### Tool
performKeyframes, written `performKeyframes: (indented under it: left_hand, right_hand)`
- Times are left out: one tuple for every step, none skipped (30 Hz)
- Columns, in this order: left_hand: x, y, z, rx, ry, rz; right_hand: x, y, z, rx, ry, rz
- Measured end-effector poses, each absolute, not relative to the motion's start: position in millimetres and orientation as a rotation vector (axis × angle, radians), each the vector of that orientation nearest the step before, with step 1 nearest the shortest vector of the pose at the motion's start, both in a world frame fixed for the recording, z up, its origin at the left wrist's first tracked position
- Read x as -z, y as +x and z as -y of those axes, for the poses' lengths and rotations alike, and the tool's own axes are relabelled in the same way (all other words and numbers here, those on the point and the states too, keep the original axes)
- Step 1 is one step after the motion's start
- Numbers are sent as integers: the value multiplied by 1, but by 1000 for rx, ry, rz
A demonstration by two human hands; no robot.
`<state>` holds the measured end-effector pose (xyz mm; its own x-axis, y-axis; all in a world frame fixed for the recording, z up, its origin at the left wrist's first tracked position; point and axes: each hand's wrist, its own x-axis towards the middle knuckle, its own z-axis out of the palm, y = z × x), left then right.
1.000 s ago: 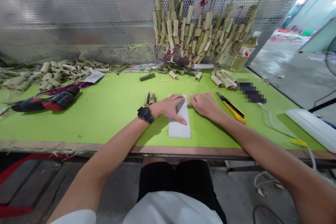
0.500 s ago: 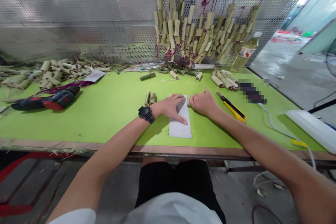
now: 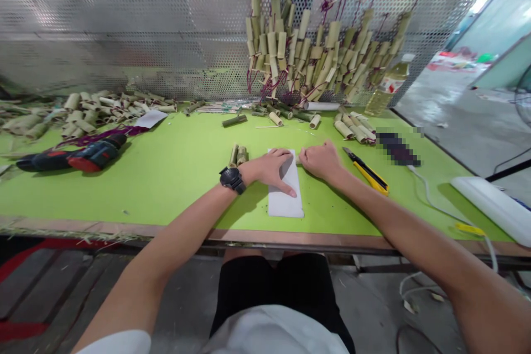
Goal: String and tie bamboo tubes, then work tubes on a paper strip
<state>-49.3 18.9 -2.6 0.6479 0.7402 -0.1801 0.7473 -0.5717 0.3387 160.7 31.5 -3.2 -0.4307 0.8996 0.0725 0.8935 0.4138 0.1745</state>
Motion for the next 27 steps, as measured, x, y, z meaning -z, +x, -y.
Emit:
performKeyframes:
  left_hand:
    - [3,-49,-19,26,2481,-1176]
    - [3,-50,-19,25,2479,-1175]
    - [3,-50,-19,24,2478,-1174]
    - [3,-50,-19,21,2478,-1172]
    - [4,-50,-20,16,2480,-1170]
    - [5,-51,-20,11,2483,-1167]
    - [6,-51,-20,6,2487,-1161]
    - [7,-51,-20,1,2492,-1153]
    - [7,-51,-20,-1,2498,-1144]
    - [8,-51,-21,0,2502,-1137]
    - [8,-51,-21,4,2504,-1136]
    - [8,-50,-21,10,2503,-1140]
    - [8,-50,-20,14,2502,-1149]
    - [7,-50,-20,17,2500,-1159]
    - [6,-50,-20,19,2498,-1166]
    - [6,-50,-20,20,2497,-1168]
    - [5,-50,-20,22,2497,-1166]
    - [5,-50,-19,23,2497,-1161]
    - [5,-50,-19,26,2497,-1153]
    - [5,-50,-19,29,2499,-1144]
    - [5,-50,-19,32,2501,-1134]
    - [4,-50,-18,36,2503,-1124]
    - [4,-50,-18,39,2504,-1117]
    - [4,-50,-18,43,2504,-1113]
    - [4,-50,-18,48,2503,-1113]
    - [4,-50,-18,52,2500,-1116]
    - [5,-50,-18,55,2497,-1120]
  right_hand:
    - [3,160,-32,-296,1666,-2610]
    - [3,159,-32,-297,1658,-2614]
    - [2,160,-30,-290,1635,-2626]
    - [3,161,-26,-277,1600,-2646]
    - [3,163,-22,-260,1559,-2669]
    - [3,165,-18,-242,1523,-2689]
    - [4,166,-16,-225,1493,-2702]
    - [4,167,-14,-221,1480,-2705]
    - [5,167,-15,-233,1488,-2697]
    - [5,166,-18,-256,1513,-2681]
    - [6,164,-22,-283,1554,-2659]
    - [6,162,-26,-307,1604,-2634]
    - [6,160,-31,-320,1652,-2614]
    - [6,158,-35,-321,1688,-2600]
    - [5,158,-36,-315,1702,-2597]
    - [4,158,-36,-305,1693,-2603]
    - [3,159,-34,-290,1664,-2616]
    - [2,161,-30,-272,1620,-2631]
    - [1,162,-25,-252,1573,-2642]
    - [0,164,-20,-235,1533,-2646]
    - [0,165,-16,-230,1508,-2643]
    - [0,165,-13,-240,1504,-2633]
    - [0,165,-13,-261,1522,-2619]
    - [0,164,-14,-289,1557,-2603]
    - [1,162,-16,-318,1602,-2588]
    - [2,160,-20,-342,1647,-2576]
    - [2,159,-23,-355,1683,-2569]
